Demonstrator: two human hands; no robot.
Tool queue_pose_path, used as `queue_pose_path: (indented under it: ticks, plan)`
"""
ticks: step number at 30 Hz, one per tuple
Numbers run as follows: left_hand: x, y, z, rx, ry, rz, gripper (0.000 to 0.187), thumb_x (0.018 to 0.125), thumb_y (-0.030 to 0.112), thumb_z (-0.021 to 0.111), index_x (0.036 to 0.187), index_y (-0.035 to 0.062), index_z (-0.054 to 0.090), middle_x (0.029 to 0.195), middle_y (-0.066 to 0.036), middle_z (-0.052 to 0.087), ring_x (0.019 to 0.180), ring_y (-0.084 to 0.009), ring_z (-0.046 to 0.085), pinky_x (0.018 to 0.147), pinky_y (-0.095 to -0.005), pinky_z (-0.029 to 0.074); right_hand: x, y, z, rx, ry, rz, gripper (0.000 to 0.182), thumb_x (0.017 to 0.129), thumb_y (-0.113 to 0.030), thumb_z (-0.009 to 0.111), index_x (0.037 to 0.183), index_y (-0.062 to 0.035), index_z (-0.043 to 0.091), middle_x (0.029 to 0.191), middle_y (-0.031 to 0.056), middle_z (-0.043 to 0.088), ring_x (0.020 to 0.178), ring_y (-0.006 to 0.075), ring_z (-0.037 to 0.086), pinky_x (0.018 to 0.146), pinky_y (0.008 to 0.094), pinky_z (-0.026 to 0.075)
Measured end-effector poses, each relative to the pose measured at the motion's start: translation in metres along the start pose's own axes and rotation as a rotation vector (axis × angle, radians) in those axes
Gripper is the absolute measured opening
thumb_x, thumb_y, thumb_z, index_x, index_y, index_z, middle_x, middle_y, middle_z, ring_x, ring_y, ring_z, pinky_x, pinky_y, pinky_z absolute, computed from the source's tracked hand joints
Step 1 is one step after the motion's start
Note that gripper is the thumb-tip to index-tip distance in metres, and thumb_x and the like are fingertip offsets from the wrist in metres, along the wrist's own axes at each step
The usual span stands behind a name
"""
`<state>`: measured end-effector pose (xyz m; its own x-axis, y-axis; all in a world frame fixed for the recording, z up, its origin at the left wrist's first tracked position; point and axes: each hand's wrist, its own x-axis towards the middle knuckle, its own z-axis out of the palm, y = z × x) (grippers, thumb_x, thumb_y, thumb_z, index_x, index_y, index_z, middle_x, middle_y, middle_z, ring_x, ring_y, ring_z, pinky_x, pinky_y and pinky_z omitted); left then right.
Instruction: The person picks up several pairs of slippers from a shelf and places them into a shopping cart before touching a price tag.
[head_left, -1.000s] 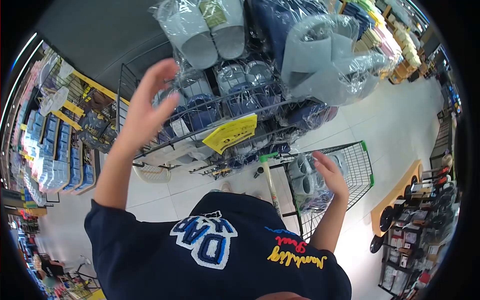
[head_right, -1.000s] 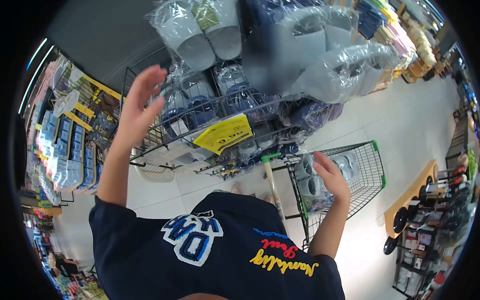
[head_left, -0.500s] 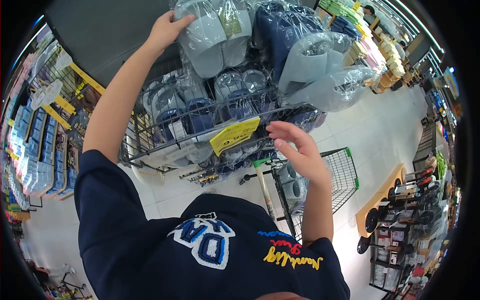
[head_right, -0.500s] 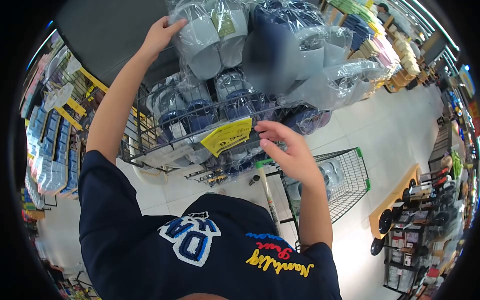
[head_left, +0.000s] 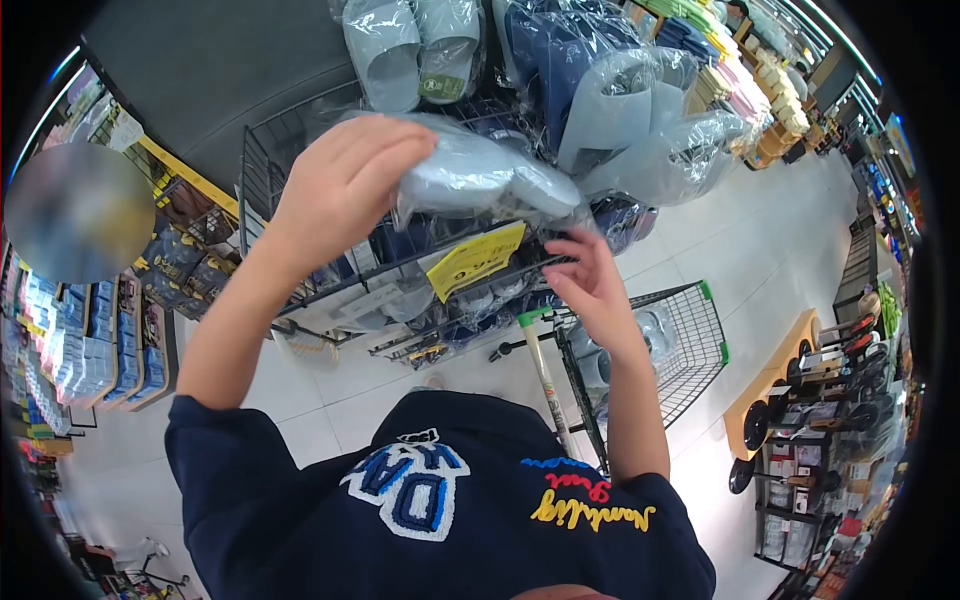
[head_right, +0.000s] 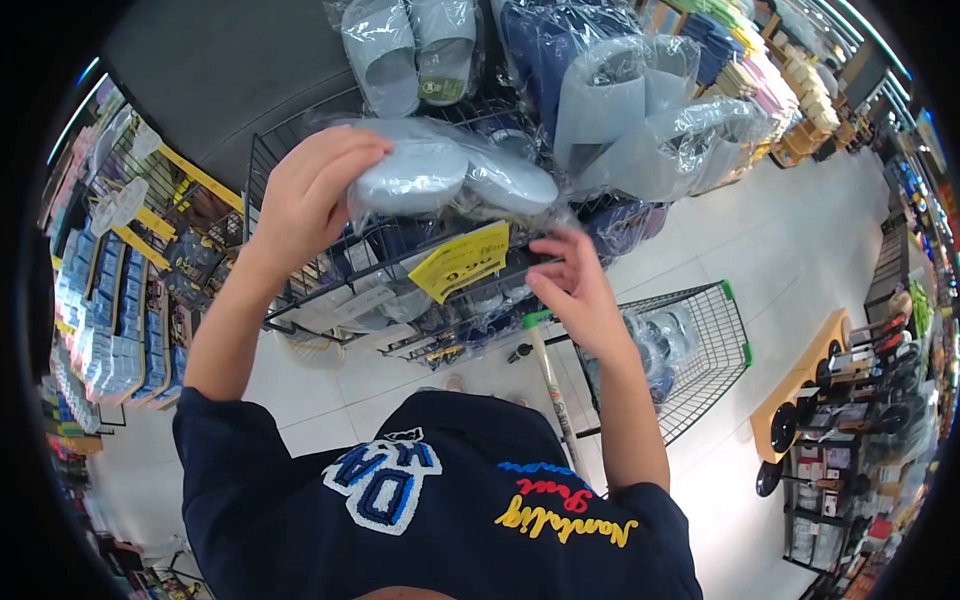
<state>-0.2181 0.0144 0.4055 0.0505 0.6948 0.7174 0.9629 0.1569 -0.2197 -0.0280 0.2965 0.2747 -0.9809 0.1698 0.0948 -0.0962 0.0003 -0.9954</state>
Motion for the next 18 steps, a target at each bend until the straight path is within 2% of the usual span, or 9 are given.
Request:
queue_pose_path:
  ticks: [4,5,8,10,12,13,14,15,18]
  plan:
    - [0.002,0.05,-0.019,0.049,0.069,0.086,0.029,0.08,0.003,0.07,0.108,0.009,0.065,0.11,-0.006,0.073,0.106,-0.0278,0.069,0.095,-0.0488,0.054,0.014,0.005,0.006,0.171,0.097,-0.071,0.093,0.084,0.002,0.078,0.152,-0.0051,0.016,0.146,0.0205,0.047,0.124,0.0257,0.058,0.101,0.0397,0.052]
    - [0.0,0.065,-0.022,0.04,0.07,0.122,0.028,0.081,0.005,0.07,0.107,0.01,0.065,0.11,-0.005,0.074,0.106,-0.0278,0.069,0.096,-0.0495,0.053,0.016,0.011,0.005,0.067,0.126,-0.186,0.102,0.079,0.003,0.08,0.153,-0.0057,0.011,0.146,0.021,0.047,0.13,0.028,0.055,0.108,0.0415,0.048]
    - [-0.008,0.113,-0.028,-0.056,-0.003,0.185,0.025,0.082,0.014,0.07,0.106,0.0188,0.065,0.113,0.001,0.073,0.108,-0.026,0.067,0.101,-0.0533,0.047,0.014,0.017,-0.002,0.112,0.126,-0.374,0.102,0.074,-0.002,0.086,0.157,-0.0048,0.026,0.149,0.0137,0.048,0.134,0.0214,0.051,0.114,0.0371,0.041]
    - [-0.012,0.138,-0.037,-0.062,-0.085,0.2,0.025,0.084,0.022,0.067,0.108,0.0253,0.062,0.119,0.006,0.07,0.114,-0.0236,0.063,0.104,-0.0548,0.042,-0.004,0.027,-0.011,0.323,0.153,-0.376,0.102,0.072,-0.006,0.089,0.156,-0.0051,0.032,0.15,0.0118,0.048,0.135,0.0196,0.05,0.114,0.0359,0.04]
    - [-0.008,0.148,-0.054,-0.072,-0.236,0.184,0.025,0.086,0.03,0.064,0.11,0.0301,0.059,0.121,0.012,0.065,0.119,-0.0214,0.059,0.105,-0.0558,0.041,-0.016,0.025,-0.012,0.394,0.139,-0.385,0.102,0.07,-0.01,0.091,0.156,-0.0052,0.035,0.15,0.0108,0.049,0.135,0.0187,0.05,0.114,0.0354,0.04]
    - [-0.002,0.146,-0.026,-0.145,-0.075,0.31,0.024,0.088,0.034,0.062,0.112,0.0308,0.058,0.12,0.013,0.064,0.119,-0.0211,0.058,0.105,-0.0557,0.04,-0.046,0.031,-0.026,0.368,0.231,-0.359,0.103,0.07,-0.011,0.092,0.156,-0.0051,0.036,0.15,0.0108,0.049,0.135,0.0187,0.05,0.114,0.0355,0.039]
    - [-0.003,0.147,-0.014,-0.164,0.095,0.38,0.025,0.09,0.039,0.059,0.113,0.0315,0.057,0.119,0.015,0.063,0.12,-0.0208,0.058,0.106,-0.0557,0.039,-0.055,0.028,-0.029,0.367,0.237,-0.336,0.103,0.07,-0.014,0.092,0.156,-0.005,0.036,0.15,0.0108,0.05,0.135,0.0191,0.051,0.115,0.0358,0.038]
    - [0.0,0.144,-0.019,-0.171,0.0,0.419,0.026,0.093,0.047,0.052,0.115,0.0336,0.057,0.117,0.016,0.062,0.12,-0.0191,0.057,0.107,-0.0547,0.038,-0.066,0.025,-0.032,0.366,0.243,-0.313,0.103,0.07,-0.016,0.093,0.156,-0.005,0.037,0.149,0.0107,0.051,0.134,0.0195,0.051,0.116,0.0361,0.038]
    - [0.013,0.166,0.005,-0.289,0.054,0.413,0.029,0.096,0.053,0.047,0.117,0.0351,0.056,0.119,0.017,0.061,0.121,-0.0173,0.056,0.107,-0.0527,0.038,-0.112,0.03,-0.061,0.295,0.259,-0.295,0.105,0.067,-0.024,0.094,0.154,-0.0046,0.04,0.149,0.0122,0.051,0.135,0.0221,0.052,0.117,0.038,0.037]
